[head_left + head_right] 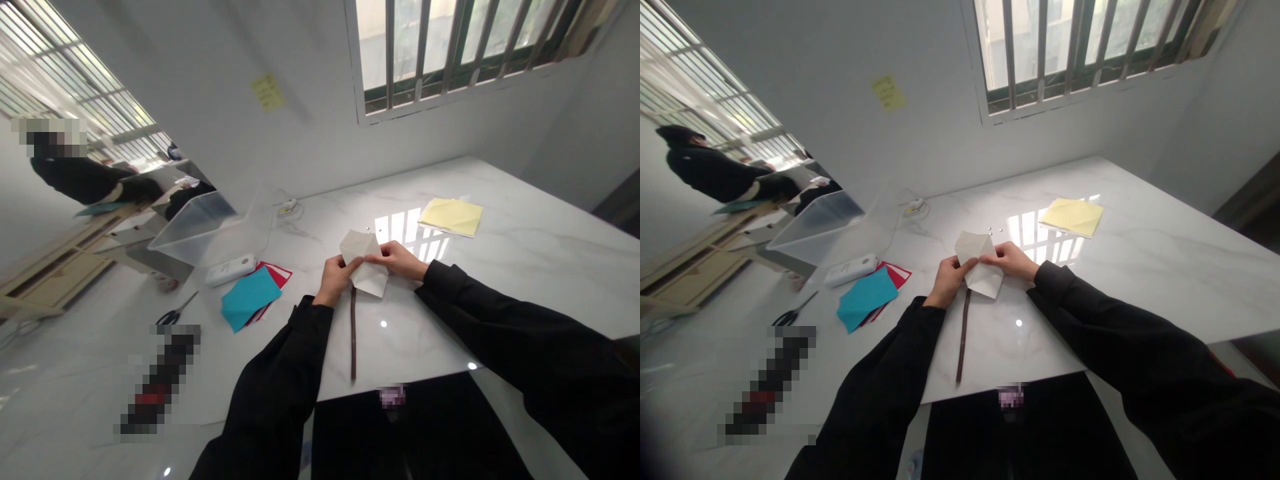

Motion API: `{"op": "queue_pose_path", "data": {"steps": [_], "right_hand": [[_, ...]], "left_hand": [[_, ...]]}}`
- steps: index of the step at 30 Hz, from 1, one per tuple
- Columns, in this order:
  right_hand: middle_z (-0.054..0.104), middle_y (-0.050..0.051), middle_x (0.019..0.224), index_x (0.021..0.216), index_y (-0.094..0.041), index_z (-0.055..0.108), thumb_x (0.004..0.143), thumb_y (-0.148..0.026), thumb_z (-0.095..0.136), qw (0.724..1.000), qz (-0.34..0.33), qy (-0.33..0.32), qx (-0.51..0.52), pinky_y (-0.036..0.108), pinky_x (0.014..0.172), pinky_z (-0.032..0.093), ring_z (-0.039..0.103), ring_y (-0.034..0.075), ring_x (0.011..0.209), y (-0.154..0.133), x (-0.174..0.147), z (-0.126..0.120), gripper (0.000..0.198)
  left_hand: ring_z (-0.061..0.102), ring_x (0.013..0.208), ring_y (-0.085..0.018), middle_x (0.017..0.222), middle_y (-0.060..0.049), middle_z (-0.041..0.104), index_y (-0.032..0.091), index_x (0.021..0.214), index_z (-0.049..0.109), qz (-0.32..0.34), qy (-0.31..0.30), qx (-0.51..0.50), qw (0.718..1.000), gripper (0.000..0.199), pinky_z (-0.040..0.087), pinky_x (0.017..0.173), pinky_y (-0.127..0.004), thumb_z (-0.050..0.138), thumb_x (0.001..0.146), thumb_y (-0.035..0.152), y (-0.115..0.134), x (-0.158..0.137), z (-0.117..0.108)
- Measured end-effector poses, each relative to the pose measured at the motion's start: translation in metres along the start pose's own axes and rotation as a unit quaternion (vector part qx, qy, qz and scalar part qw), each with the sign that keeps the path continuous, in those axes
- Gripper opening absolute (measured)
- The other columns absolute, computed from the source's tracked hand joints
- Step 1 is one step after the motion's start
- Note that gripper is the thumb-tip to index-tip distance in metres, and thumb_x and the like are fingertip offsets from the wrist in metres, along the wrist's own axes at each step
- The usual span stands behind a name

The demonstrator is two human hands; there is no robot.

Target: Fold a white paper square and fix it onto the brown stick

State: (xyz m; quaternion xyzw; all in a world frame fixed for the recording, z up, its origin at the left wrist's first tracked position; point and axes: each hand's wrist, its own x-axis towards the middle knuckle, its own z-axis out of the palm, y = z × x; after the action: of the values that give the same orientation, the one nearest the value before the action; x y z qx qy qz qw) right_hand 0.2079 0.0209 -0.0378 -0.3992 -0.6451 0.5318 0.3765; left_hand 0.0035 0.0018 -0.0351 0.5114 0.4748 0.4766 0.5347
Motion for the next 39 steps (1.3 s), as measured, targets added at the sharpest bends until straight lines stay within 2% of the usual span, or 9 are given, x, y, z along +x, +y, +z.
{"op": "queue_pose_path", "data": {"steps": [5, 16, 26, 39], "right_hand": [[0.077, 0.01, 0.086, 0.088, -0.01, 0.078, 0.079, -0.053, 0.077, 1.0, -0.002, 0.012, 0.006, 0.029, 0.064, 0.051, 0.067, 0.02, 0.073, -0.003, -0.001, 0.002, 0.044], [0.077, 0.009, 0.087, 0.09, -0.01, 0.077, 0.076, -0.055, 0.08, 0.997, 0.006, 0.046, 0.065, 0.028, 0.064, 0.052, 0.068, 0.02, 0.073, 0.004, 0.003, 0.003, 0.047], [0.077, 0.009, 0.083, 0.085, -0.01, 0.078, 0.076, -0.053, 0.08, 0.997, 0.021, 0.034, 0.073, 0.027, 0.062, 0.05, 0.067, 0.018, 0.068, 0.007, 0.003, 0.002, 0.044], [0.08, 0.009, 0.091, 0.091, -0.012, 0.08, 0.077, -0.047, 0.083, 0.995, 0.023, 0.022, 0.097, 0.028, 0.066, 0.056, 0.072, 0.022, 0.075, 0.007, 0.004, 0.004, 0.038]], "left_hand": [[0.069, 0.076, -0.021, 0.092, -0.013, 0.079, 0.009, 0.094, 0.078, 0.003, -0.004, -0.001, 1.0, 0.049, 0.052, 0.072, -0.032, 0.09, 0.067, 0.048, 0.0, -0.001, 0.001], [0.066, 0.072, -0.018, 0.087, -0.009, 0.077, 0.01, 0.1, 0.078, 0.013, -0.012, -0.007, 1.0, 0.051, 0.051, 0.066, -0.028, 0.085, 0.072, 0.052, -0.001, 0.002, 0.0], [0.066, 0.071, -0.018, 0.085, -0.009, 0.076, 0.01, 0.097, 0.077, 0.02, -0.011, -0.017, 1.0, 0.047, 0.054, 0.074, -0.032, 0.086, 0.071, 0.048, -0.008, 0.006, -0.002], [0.062, 0.067, -0.017, 0.082, -0.008, 0.074, 0.011, 0.095, 0.076, 0.018, -0.018, 0.013, 1.0, 0.049, 0.05, 0.065, -0.028, 0.085, 0.071, 0.052, -0.005, 0.005, -0.004]]}}
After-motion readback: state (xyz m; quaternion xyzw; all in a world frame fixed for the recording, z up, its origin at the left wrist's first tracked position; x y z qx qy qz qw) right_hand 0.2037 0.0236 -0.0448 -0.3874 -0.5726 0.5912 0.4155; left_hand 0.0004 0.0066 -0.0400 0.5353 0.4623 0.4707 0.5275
